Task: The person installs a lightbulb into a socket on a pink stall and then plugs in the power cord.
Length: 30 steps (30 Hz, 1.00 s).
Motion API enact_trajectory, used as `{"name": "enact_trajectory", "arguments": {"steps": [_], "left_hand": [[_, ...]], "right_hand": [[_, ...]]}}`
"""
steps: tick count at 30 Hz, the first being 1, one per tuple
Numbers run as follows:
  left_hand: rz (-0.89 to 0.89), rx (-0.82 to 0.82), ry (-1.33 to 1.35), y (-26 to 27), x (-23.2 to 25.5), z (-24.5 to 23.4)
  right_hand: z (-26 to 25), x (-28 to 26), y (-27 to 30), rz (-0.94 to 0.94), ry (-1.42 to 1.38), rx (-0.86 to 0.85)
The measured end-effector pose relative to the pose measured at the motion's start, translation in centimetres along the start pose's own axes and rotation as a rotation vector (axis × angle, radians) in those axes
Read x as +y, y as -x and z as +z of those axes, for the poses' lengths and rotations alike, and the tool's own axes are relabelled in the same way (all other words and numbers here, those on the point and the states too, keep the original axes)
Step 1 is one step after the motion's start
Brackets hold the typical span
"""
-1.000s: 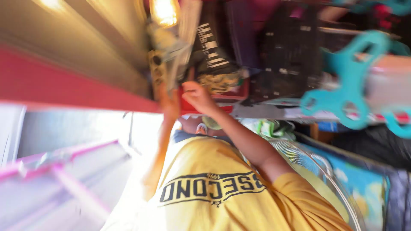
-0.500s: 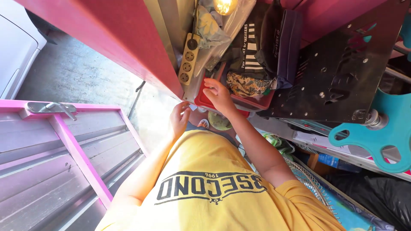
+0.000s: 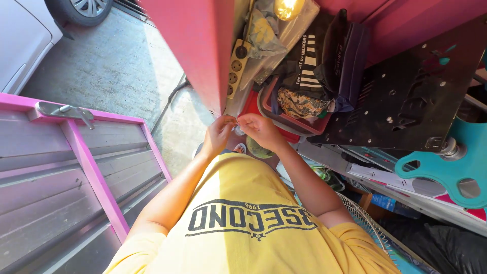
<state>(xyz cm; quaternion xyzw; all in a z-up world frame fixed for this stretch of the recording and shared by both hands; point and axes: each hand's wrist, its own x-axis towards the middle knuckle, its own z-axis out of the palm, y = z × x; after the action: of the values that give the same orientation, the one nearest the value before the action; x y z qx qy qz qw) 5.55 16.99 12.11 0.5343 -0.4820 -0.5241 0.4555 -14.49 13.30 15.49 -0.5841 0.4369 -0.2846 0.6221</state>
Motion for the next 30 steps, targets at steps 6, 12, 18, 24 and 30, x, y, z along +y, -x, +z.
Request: {"name": "enact_trajectory", "arguments": {"steps": [6,12,18,24,30], "left_hand": [[-0.017,0.037,0.073,1.3,-0.9,-4.0],[-0.054,0.176,0.105,4.6,-1.2,-10.8],[-0.066,0.351,0.117,9.1,-1.1,-18.5],[-0.094,0.524,0.131,12.5,-2.2,-24.7],[-0.164,0.811,0.001,13.6,-1.5,-29.4]], "right_hand": [[3.2,-1.4,-0.7,0.046,0.105,-0.116],[9.7,-4.6,-4.1,0.026,0.138,-0.312],[17.4,-6.7,-8.1,0.034,0.175,-0.454],[23.2,-6.2,-12.3,0.038,0.230,-0.569],[26.9,-7.7,-16.1,-0.006,0.407,-0.686]]}}
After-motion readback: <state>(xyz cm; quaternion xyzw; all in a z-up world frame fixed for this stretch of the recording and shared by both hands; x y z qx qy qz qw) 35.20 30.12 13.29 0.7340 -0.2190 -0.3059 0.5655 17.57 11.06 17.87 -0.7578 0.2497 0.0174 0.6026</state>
